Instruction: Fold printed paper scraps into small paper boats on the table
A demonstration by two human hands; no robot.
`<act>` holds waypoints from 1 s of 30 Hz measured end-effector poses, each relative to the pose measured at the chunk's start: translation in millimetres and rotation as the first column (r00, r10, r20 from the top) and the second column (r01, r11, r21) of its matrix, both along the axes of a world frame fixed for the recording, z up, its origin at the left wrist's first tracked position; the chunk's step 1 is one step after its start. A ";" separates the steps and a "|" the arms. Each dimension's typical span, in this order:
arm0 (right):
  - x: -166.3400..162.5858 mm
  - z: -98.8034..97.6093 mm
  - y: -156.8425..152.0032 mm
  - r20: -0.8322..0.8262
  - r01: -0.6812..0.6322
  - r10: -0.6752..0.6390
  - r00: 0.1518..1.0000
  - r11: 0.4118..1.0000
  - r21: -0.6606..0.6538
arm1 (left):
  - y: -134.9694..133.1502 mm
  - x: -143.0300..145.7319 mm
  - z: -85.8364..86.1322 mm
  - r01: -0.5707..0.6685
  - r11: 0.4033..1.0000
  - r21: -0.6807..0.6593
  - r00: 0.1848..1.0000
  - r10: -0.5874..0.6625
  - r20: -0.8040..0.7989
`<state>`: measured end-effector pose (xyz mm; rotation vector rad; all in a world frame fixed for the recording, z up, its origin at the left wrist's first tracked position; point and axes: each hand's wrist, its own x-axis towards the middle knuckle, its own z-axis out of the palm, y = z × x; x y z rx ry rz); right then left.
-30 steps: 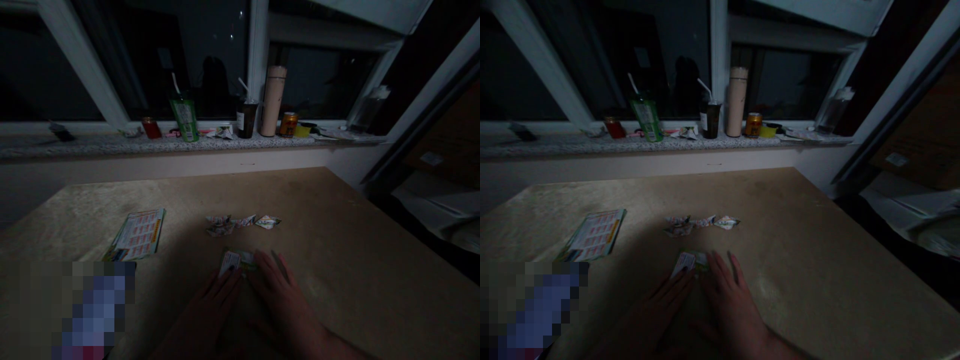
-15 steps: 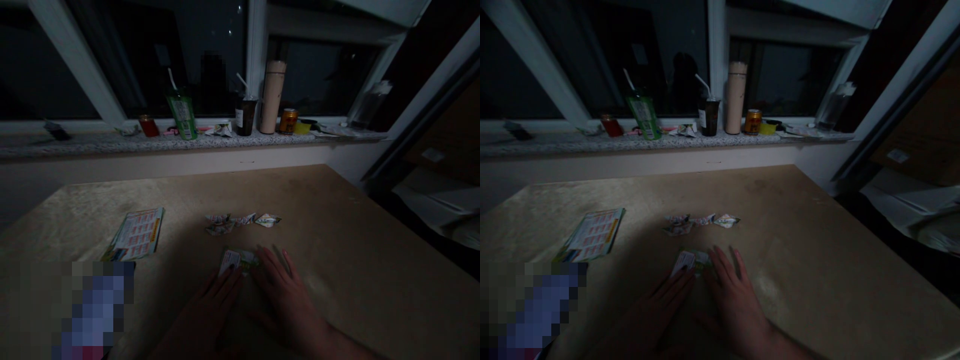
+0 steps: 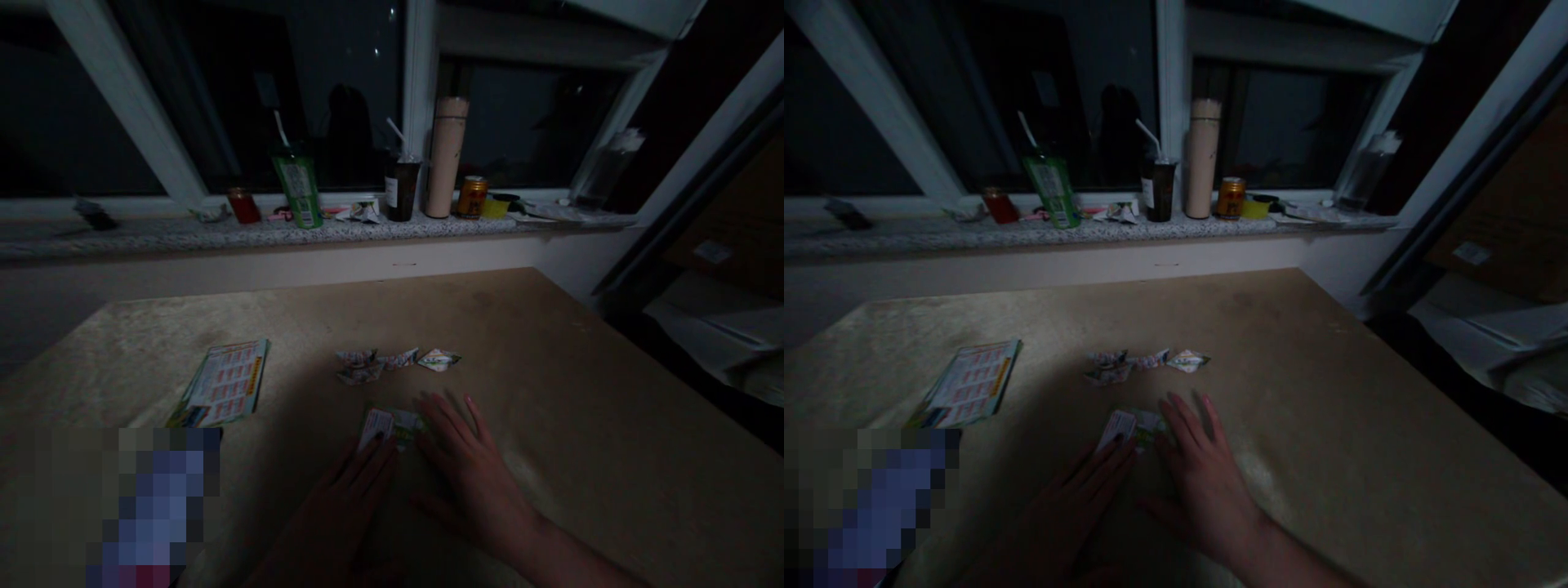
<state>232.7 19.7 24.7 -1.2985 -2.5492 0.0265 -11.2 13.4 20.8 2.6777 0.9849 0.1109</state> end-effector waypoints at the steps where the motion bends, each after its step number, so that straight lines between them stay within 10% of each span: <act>1: 0.8 0.2 0.3 -0.004 -0.002 0.002 1.000 1.000 0.012 | 0.9 -0.5 -1.4 0.003 1.000 -0.009 1.000 -0.003 0.000; 30: 1.8 1.1 3.1 -0.019 -0.017 0.016 1.000 0.999 -0.037 | 3.2 -2.3 -4.1 -0.016 0.999 -0.028 1.000 0.015 -0.013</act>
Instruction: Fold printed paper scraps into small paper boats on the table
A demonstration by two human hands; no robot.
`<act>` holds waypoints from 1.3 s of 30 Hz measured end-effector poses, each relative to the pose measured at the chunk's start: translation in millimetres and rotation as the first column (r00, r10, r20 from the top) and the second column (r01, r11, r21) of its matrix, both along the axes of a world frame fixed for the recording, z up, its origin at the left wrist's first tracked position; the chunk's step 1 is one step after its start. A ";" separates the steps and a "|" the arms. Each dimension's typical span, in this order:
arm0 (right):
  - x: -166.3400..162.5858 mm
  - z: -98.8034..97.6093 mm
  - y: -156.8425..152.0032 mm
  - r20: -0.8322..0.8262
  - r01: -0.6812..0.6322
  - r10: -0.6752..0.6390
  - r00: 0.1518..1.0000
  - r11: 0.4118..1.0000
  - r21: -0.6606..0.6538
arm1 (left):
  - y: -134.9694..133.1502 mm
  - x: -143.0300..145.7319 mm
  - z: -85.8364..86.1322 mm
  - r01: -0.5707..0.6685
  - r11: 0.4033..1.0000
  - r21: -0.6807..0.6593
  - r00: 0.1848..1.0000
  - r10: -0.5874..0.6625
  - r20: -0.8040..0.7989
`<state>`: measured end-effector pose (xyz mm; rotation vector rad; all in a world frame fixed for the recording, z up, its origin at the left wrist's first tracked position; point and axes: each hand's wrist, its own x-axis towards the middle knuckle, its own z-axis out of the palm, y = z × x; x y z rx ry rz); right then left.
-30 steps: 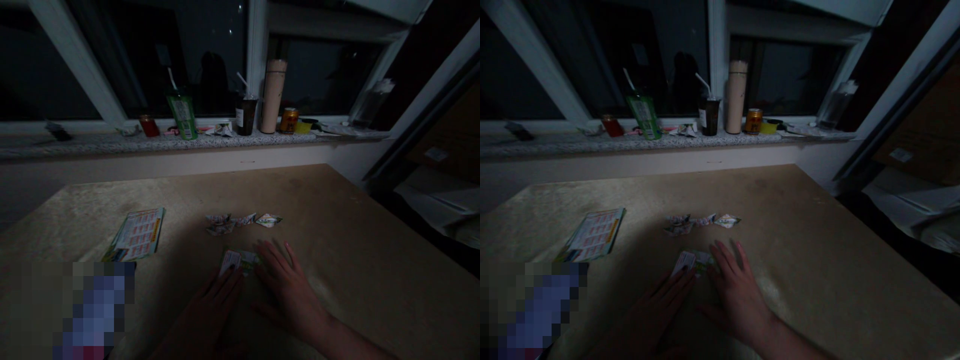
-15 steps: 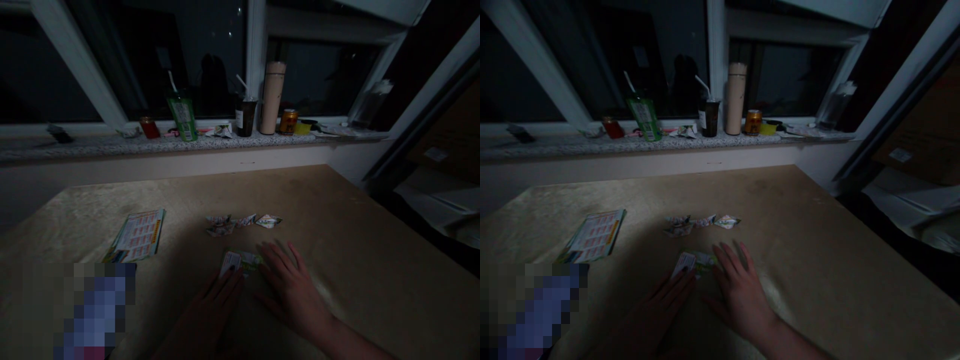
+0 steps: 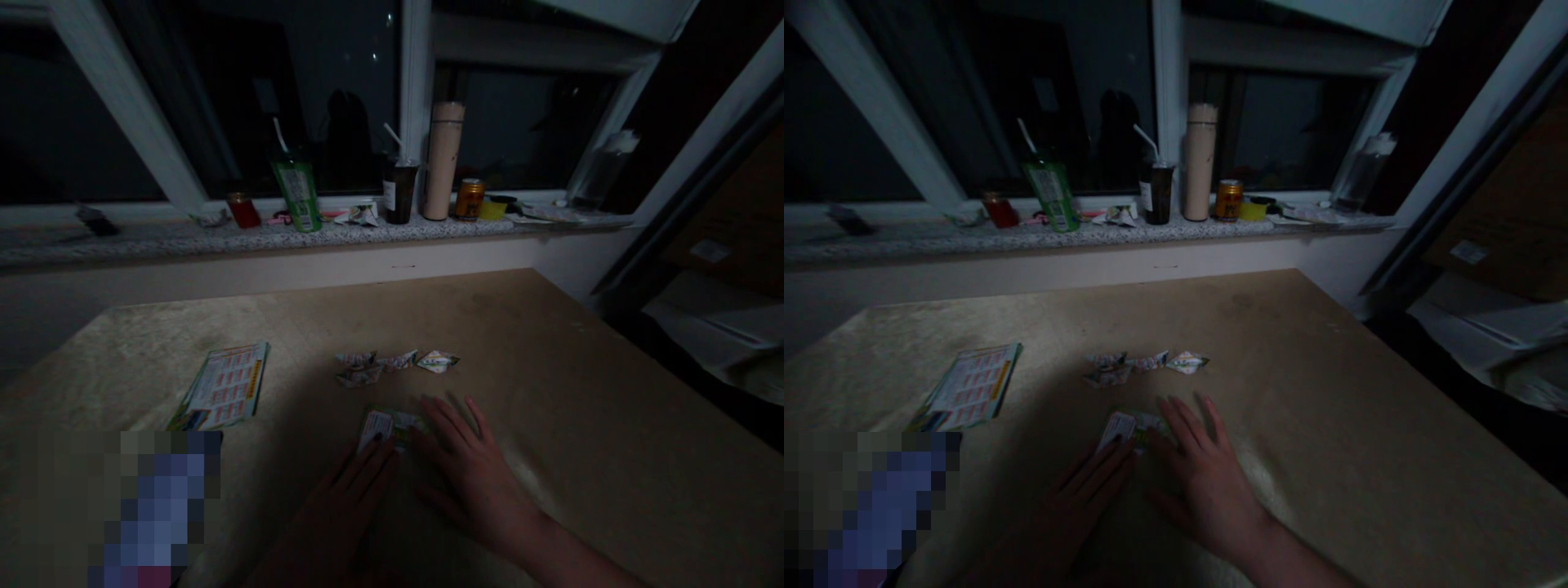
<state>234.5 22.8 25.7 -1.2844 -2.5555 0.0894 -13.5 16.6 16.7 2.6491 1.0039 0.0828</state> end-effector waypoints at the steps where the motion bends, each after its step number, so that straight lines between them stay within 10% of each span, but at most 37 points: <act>1: 0.1 1.1 0.3 -0.006 -0.024 0.024 1.000 1.000 -0.010 | 0.0 0.1 0.1 -0.008 1.000 0.010 1.000 0.008 -0.001; 26: 1.6 -2.7 7.5 -0.092 -0.075 0.065 0.994 0.991 -0.108 | -1.5 -7.7 1.2 0.004 1.000 0.006 0.989 -0.003 -0.148; 39: -1.1 0.9 7.7 -0.179 -0.108 0.101 0.979 0.994 -0.033 | 1.4 -4.3 3.7 -0.108 0.981 0.161 0.994 0.106 0.025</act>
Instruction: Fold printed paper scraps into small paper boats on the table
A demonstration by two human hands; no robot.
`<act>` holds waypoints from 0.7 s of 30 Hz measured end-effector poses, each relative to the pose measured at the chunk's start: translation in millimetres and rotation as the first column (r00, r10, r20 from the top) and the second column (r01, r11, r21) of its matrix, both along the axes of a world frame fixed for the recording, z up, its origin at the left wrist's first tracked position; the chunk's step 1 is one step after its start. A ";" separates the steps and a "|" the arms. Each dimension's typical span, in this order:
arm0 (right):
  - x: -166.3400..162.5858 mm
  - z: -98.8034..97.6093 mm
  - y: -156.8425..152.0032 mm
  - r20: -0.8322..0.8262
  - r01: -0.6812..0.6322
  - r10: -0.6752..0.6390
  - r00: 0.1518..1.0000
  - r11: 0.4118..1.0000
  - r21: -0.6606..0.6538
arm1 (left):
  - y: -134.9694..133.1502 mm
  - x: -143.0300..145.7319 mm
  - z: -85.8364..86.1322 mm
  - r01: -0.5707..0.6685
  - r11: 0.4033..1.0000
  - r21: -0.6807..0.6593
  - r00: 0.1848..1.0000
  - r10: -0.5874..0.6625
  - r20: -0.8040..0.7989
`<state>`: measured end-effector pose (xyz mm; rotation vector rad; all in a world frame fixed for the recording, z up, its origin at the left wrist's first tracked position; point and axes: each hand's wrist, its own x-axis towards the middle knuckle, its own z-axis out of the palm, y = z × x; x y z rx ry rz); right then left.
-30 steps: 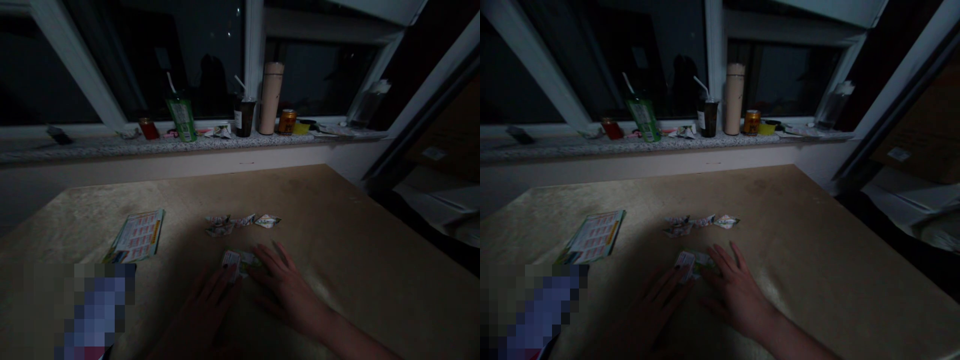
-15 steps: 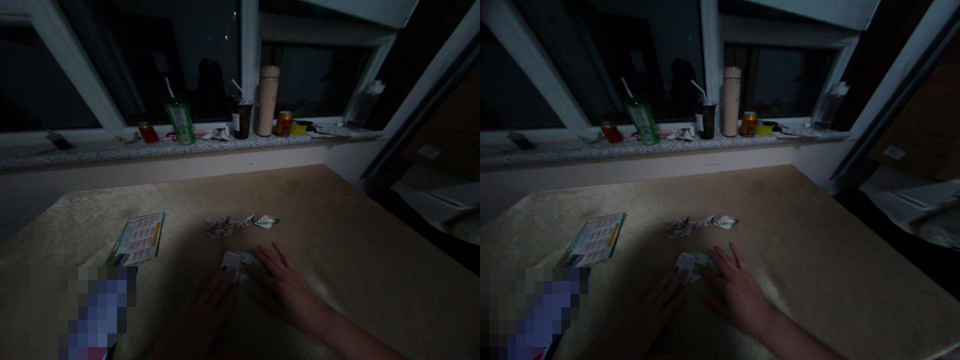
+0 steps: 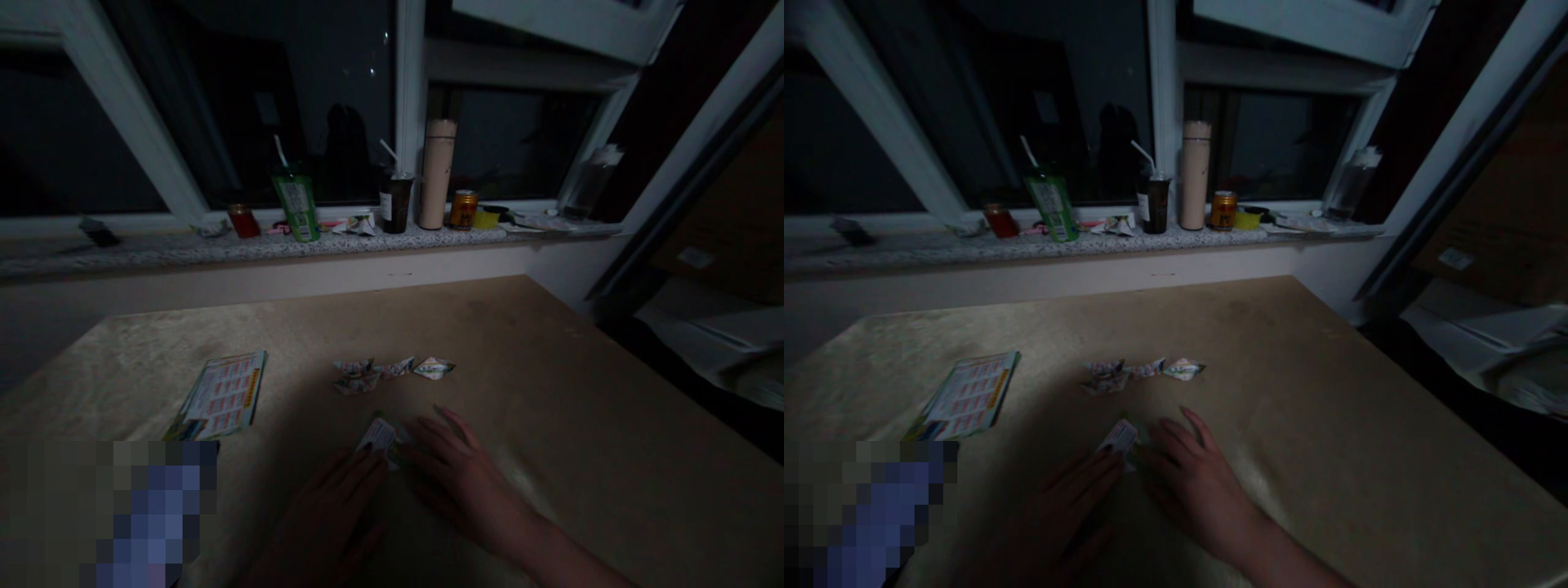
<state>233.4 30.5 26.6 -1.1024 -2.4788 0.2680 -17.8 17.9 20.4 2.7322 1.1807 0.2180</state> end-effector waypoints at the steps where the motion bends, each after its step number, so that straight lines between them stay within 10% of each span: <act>1: 0.3 0.1 0.4 0.011 -0.008 0.008 1.000 1.000 -0.001 | 0.7 0.1 -0.6 0.004 1.000 0.003 1.000 -0.004 0.000; 21: -3.2 -29.6 5.9 -0.089 -0.002 0.019 0.996 0.984 0.180 | 6.1 2.0 -3.0 0.023 0.981 0.192 0.995 -0.041 0.090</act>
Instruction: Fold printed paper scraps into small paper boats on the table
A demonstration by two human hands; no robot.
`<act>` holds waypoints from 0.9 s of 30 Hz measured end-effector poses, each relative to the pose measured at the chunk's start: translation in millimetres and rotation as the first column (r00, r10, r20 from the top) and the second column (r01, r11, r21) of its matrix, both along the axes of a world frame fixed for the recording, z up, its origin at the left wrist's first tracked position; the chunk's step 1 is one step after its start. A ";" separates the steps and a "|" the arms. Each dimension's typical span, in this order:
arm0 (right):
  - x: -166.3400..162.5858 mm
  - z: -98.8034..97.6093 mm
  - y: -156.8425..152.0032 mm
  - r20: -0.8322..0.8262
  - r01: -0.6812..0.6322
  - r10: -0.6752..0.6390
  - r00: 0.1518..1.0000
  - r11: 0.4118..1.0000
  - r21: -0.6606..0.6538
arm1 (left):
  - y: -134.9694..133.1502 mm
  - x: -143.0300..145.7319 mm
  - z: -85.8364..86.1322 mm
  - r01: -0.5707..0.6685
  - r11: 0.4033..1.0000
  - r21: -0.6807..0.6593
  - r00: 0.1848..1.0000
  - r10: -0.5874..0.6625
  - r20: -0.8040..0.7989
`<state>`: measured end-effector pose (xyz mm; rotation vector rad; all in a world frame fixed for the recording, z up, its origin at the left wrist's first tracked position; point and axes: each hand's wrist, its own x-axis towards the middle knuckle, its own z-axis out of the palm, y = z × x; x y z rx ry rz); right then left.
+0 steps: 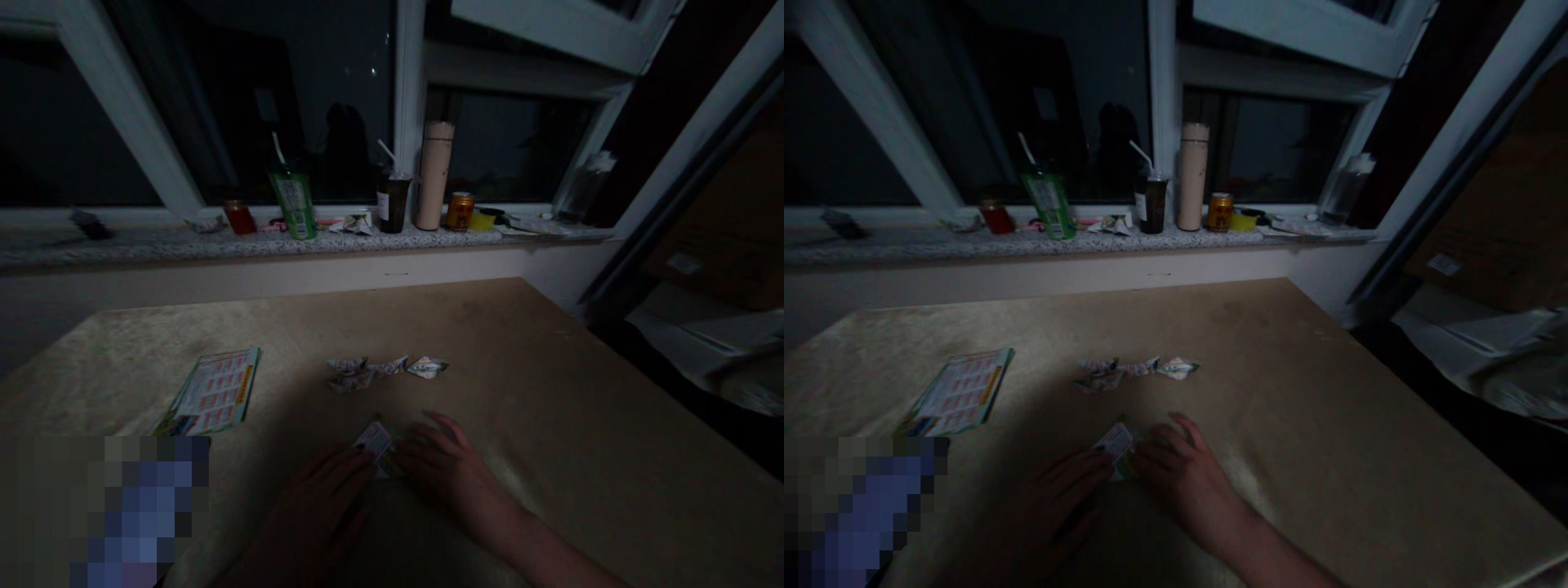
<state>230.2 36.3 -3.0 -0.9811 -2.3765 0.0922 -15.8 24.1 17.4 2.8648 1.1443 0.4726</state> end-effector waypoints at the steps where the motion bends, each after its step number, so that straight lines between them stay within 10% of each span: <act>1: -0.5 1.9 -0.8 -0.005 -0.006 0.006 1.000 1.000 -0.004 | -0.2 0.0 -0.7 -0.001 1.000 -0.004 1.000 0.001 0.004; 19: -1.8 33.8 -13.4 -0.136 -0.143 0.130 0.982 0.985 -0.092 | 3.1 2.6 8.7 0.094 0.965 0.244 0.977 -0.137 0.164; 27: -2.9 26.0 -6.4 -0.319 -0.106 0.012 0.948 0.954 -0.279 | 0.0 5.7 7.2 -0.014 0.998 -0.068 0.928 0.039 0.371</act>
